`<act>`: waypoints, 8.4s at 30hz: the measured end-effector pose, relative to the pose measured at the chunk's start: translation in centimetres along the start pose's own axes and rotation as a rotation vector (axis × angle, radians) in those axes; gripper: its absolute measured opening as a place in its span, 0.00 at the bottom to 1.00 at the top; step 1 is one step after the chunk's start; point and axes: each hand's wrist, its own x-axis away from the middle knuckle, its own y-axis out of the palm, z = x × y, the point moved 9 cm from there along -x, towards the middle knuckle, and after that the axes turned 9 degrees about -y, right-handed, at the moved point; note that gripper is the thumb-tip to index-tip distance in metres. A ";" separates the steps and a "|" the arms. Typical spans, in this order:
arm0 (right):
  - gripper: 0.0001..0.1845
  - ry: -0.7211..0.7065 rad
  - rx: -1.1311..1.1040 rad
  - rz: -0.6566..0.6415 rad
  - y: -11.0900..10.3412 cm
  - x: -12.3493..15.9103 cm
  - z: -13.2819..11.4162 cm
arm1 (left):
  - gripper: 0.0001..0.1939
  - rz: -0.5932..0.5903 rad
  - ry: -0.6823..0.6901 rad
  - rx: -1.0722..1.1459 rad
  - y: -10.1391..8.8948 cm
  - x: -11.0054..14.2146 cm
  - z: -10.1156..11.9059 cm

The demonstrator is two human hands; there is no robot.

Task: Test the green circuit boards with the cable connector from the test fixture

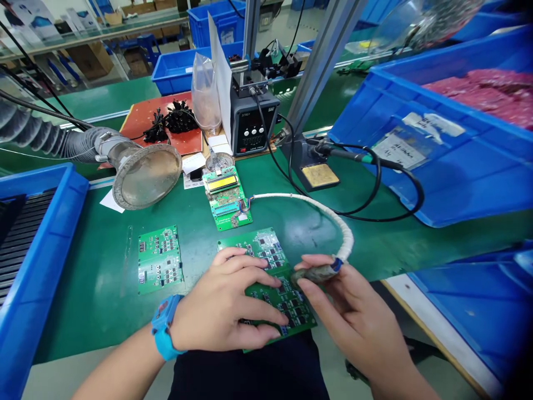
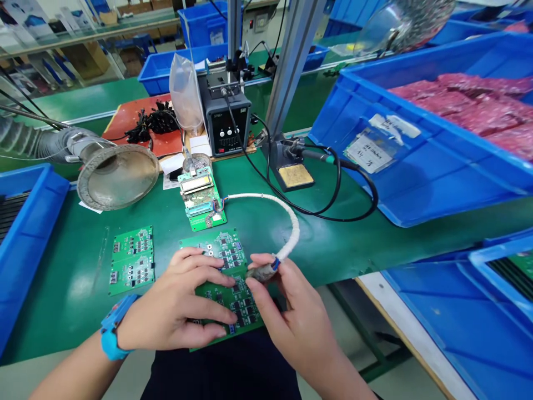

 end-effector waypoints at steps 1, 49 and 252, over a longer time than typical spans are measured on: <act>0.12 -0.021 0.033 -0.010 0.1 0.0 -0.2 | 0.06 -0.001 -0.002 -0.001 0.0 0.0 0.0; 0.08 -0.130 0.148 0.088 0.2 1.1 -0.8 | 0.29 0.055 -0.370 -0.189 -0.5 -2.6 -0.9; 0.04 -0.100 0.084 0.059 1.3 0.5 0.8 | 0.36 -0.018 -0.277 -0.130 0.6 1.0 -2.3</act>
